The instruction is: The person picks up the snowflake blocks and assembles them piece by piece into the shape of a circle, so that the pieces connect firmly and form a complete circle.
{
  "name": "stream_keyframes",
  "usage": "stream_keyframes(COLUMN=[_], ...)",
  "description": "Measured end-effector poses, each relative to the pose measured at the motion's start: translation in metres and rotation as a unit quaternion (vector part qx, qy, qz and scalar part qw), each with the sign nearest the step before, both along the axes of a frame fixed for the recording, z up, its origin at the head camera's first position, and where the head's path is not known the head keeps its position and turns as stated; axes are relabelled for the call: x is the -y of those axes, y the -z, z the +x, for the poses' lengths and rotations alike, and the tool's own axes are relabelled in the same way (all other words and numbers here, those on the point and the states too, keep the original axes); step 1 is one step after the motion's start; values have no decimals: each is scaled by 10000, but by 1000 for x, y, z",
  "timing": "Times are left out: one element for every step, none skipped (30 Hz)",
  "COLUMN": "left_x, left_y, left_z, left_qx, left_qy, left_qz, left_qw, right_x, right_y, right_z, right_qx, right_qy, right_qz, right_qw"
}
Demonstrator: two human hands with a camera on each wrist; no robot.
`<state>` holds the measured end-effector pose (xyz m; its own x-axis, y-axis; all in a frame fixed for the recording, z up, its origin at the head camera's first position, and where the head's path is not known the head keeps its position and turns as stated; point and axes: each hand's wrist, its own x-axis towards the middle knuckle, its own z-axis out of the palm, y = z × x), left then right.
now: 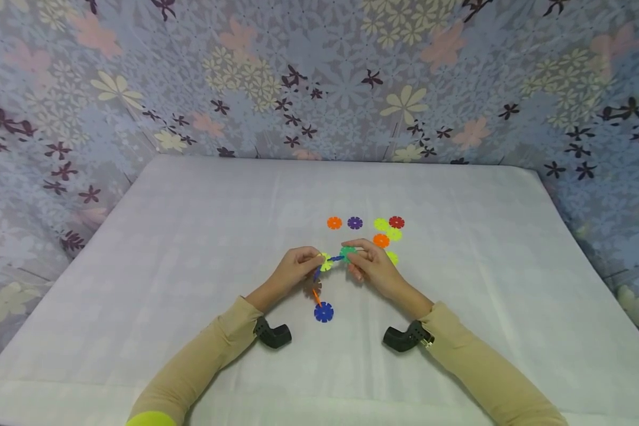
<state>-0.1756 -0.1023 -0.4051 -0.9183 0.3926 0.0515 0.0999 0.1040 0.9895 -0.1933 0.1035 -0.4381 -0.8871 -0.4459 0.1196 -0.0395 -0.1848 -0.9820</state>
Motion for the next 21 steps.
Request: stream_keyframes(left_x=[0,0,0,0,0,0,0,0,-1,-1,-2,-2,-2,-2,-2,-2,-2,-2,-1,-1,-1], left_y=[3,6,9,12,15,19,23,24,25,25,26,26,26,26,26,26,27,27,27,27,27], left_z=[-2,-3,-5,-7,-8,-10,-12,-13,-13,-14,-14,-14,-15,-15,-15,-14,-14,-14,-14,-13,-13], left_qx=[-12,-8,0,7,34,77,114,120,116,102,83,61,47,41,48,67,91,118,130,150,153], left_qy=[29,41,40,35,24,9,-12,-37,-43,-45,-43,-39,-29,-22,-9,-8,1,-1,-7,-11,-8], left_qz=[11,36,55,76,102,138,171,196,212,226,229,230,235,234,237,240,246,249,237,210,160], left_qw=[10000,10000,10000,10000,9999,9999,9998,9997,9997,9997,9997,9997,9997,9997,9997,9997,9997,9996,9996,9997,9998], right_x=[0,0,0,0,0,-1,-1,-1,-1,-1,-1,-1,-1,-1,0,1,1,2,3,4,5], right_y=[0,-1,-1,-1,-2,-2,-2,-2,-3,-3,-3,-3,-3,-3,-3,-3,-3,-3,-2,-2,-1], right_z=[0,0,1,1,1,1,1,1,1,1,1,1,0,0,-1,-1,-1,-1,-1,-1,-1], right_qx=[4,-9,-32,-58,-77,-101,-141,-178,-220,-258,-296,-329,-345,-361,-358,-339,-317,-309,-279,-268,-264], right_qy=[-14,-15,-8,1,5,6,25,48,59,64,70,78,74,32,-18,-57,-103,-145,-201,-240,-252], right_qz=[16,33,54,78,99,116,148,183,217,255,290,332,374,403,415,423,409,410,366,315,271], right_qw=[10000,10000,10000,10000,9999,9999,9998,9997,9995,9993,9991,9989,9987,9985,9985,9985,9986,9986,9987,9989,9990])
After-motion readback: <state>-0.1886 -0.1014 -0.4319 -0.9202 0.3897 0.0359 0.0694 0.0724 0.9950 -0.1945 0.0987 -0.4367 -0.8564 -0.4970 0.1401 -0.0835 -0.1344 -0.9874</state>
